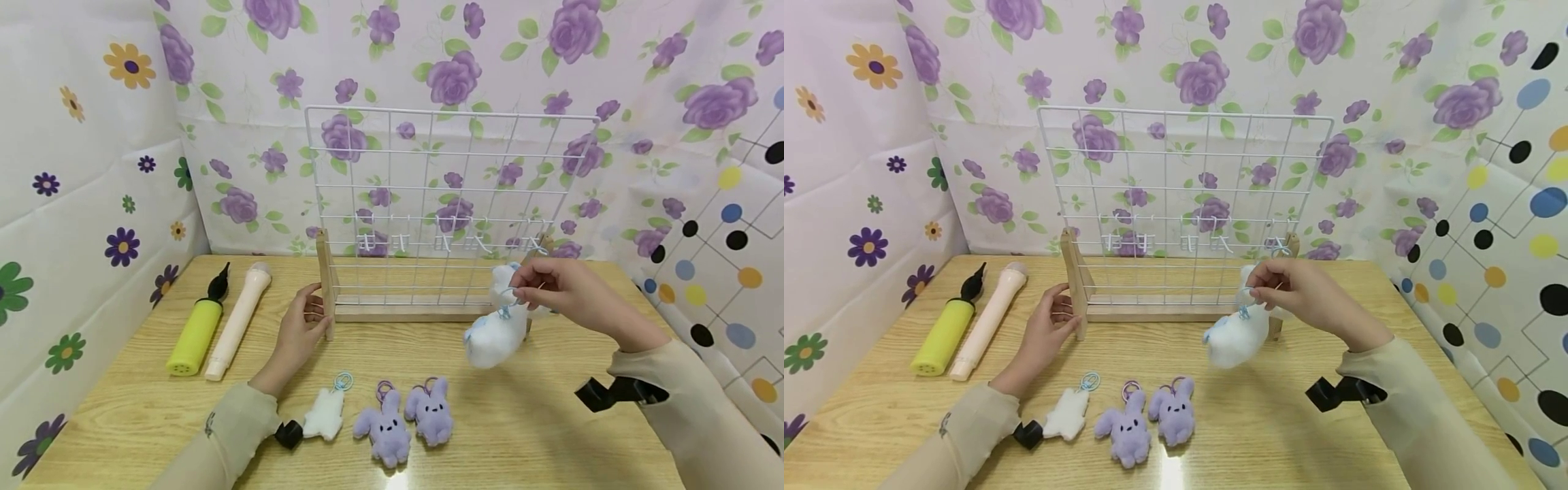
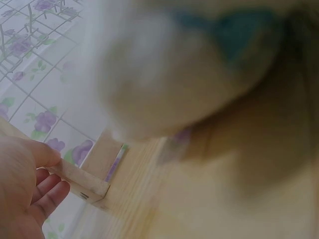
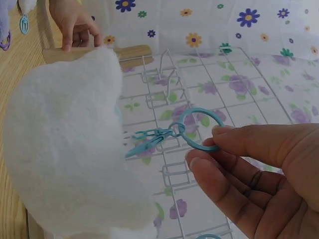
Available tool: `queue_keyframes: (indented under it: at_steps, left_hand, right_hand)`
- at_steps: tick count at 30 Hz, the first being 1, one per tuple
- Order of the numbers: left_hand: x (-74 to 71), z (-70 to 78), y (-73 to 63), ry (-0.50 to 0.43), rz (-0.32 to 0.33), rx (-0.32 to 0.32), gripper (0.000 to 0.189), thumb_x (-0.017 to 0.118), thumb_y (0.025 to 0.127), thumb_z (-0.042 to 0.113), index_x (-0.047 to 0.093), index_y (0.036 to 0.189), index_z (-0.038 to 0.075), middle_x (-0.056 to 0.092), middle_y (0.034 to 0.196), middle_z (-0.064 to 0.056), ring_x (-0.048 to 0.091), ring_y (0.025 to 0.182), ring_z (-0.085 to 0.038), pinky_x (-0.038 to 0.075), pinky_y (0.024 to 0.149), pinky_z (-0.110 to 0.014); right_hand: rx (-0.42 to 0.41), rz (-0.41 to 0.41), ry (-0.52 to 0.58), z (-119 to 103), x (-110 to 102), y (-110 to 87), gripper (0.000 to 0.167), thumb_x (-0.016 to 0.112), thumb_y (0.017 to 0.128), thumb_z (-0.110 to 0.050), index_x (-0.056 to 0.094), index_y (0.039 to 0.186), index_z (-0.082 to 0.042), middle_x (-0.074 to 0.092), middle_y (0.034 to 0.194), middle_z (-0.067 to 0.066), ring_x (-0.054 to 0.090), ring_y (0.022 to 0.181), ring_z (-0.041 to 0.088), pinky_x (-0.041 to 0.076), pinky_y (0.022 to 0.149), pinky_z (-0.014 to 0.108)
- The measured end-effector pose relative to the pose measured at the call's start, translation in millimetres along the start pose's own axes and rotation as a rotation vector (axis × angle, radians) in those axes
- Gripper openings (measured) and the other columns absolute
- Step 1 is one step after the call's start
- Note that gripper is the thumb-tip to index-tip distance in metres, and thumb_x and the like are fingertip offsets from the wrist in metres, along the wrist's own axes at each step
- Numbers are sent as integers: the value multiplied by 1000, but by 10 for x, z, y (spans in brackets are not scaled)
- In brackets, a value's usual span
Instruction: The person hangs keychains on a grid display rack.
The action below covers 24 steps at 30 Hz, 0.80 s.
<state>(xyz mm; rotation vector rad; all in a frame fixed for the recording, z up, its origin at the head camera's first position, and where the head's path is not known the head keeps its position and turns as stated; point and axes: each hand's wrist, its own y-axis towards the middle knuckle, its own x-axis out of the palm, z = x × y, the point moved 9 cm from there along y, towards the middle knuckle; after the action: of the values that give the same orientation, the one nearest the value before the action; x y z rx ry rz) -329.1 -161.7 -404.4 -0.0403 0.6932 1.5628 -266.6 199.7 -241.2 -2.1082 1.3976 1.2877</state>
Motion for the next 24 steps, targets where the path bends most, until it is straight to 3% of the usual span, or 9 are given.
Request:
queue_keyframes:
  at_steps: [5, 12, 17, 24]
  left_hand:
    - [6, 5, 2, 6, -5, -6, 63, 67, 83, -8, 39, 139, 1, 57, 112, -21, 58, 97, -29, 56, 81, -29]
    - [-3, 19, -4, 10, -4, -9, 62, 67, 84, -7, 40, 139, 1, 56, 111, -21, 58, 96, -29, 56, 81, -29]
    - [-6, 26, -8, 12, -3, -5, 62, 67, 84, -7, 39, 139, 0, 56, 111, -21, 59, 96, -29, 57, 82, -33]
    - [-9, 30, -9, 4, -3, -4, 61, 66, 85, -6, 39, 139, 0, 56, 112, -21, 58, 96, -29, 57, 83, -36]
  right_hand:
    - [19, 26, -19, -32, -52, 73, 7, 61, 93, -10, 66, 97, -7, 66, 87, 5, 63, 71, 6, 57, 63, 26]
    - [48, 65, -24, -6, -90, 177, 10, 60, 94, -11, 64, 101, -5, 67, 88, 8, 66, 72, 15, 59, 69, 32]
    - [70, 115, -45, -2, -116, 255, 11, 60, 95, -13, 64, 102, -5, 67, 88, 9, 66, 73, 12, 60, 70, 33]
    - [109, 140, -75, 29, -134, 351, 14, 59, 95, -17, 65, 103, -7, 68, 90, 9, 68, 75, 21, 58, 69, 24]
